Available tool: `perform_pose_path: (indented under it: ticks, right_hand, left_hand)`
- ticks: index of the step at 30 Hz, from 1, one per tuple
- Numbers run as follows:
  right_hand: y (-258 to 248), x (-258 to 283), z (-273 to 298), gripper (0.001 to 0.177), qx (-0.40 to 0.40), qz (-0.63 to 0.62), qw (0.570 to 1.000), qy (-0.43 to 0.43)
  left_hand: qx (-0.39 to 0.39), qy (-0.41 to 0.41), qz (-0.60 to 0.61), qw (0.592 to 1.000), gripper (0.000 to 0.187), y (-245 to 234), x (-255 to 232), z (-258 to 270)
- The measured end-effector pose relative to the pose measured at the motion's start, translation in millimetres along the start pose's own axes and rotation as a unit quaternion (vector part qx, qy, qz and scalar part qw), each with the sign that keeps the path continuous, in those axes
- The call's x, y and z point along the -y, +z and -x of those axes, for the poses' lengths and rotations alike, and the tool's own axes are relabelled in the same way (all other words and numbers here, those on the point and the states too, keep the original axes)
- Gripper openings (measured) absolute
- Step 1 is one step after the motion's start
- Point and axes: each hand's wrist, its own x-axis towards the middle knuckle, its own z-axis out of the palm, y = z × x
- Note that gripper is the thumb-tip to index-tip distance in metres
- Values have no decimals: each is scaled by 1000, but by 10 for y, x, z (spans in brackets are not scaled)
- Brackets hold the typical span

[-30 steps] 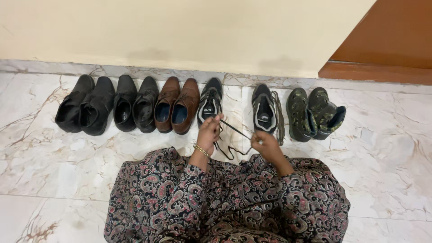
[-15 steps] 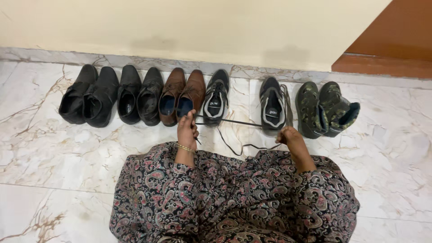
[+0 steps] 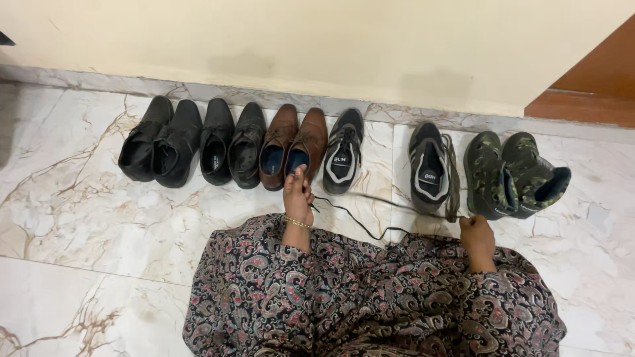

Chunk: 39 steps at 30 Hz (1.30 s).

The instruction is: The person sits on the floor and threads a long black shoelace through the eyelets of a pair of black sneakers. They pull the lace through each eyelet, adjust the length, and tie the laces into a knot.

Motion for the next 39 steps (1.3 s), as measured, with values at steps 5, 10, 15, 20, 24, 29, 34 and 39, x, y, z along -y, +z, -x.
perform_pose_path:
  ticks: [5, 10, 15, 20, 24, 29, 34, 39]
  right_hand:
    - [-79, 373, 183, 37, 64, 120, 990, -38]
    - [203, 1032, 605, 27, 42, 50, 969, -240]
    - [786, 1572, 907, 17, 108, 40, 863, -491]
    - [1152, 1539, 998, 10, 4, 175, 859, -481]
    - [1138, 1401, 989, 6, -28, 152, 872, -465]
    - [785, 1617, 1008, 3, 86, -120, 912, -382]
    - [345, 1884, 1314, 13, 169, -304, 884, -313]
    - [109, 2106, 1582, 30, 171, -327, 833, -412]
  left_hand:
    - [46, -65, -44, 996, 34, 4, 76, 12]
    - [47, -167, 6, 985, 30, 4, 406, -3]
    - [51, -246, 78, 965, 28, -235, 665, -13]
    - [39, -273, 114, 954, 22, -369, 795, -77]
    - [19, -277, 135, 951, 20, -309, 892, -93]
    - [5, -285, 162, 945, 17, -191, 926, -52]
    - [23, -276, 231, 933, 17, -112, 867, -19]
    - [70, -263, 297, 916, 19, -157, 859, -26]
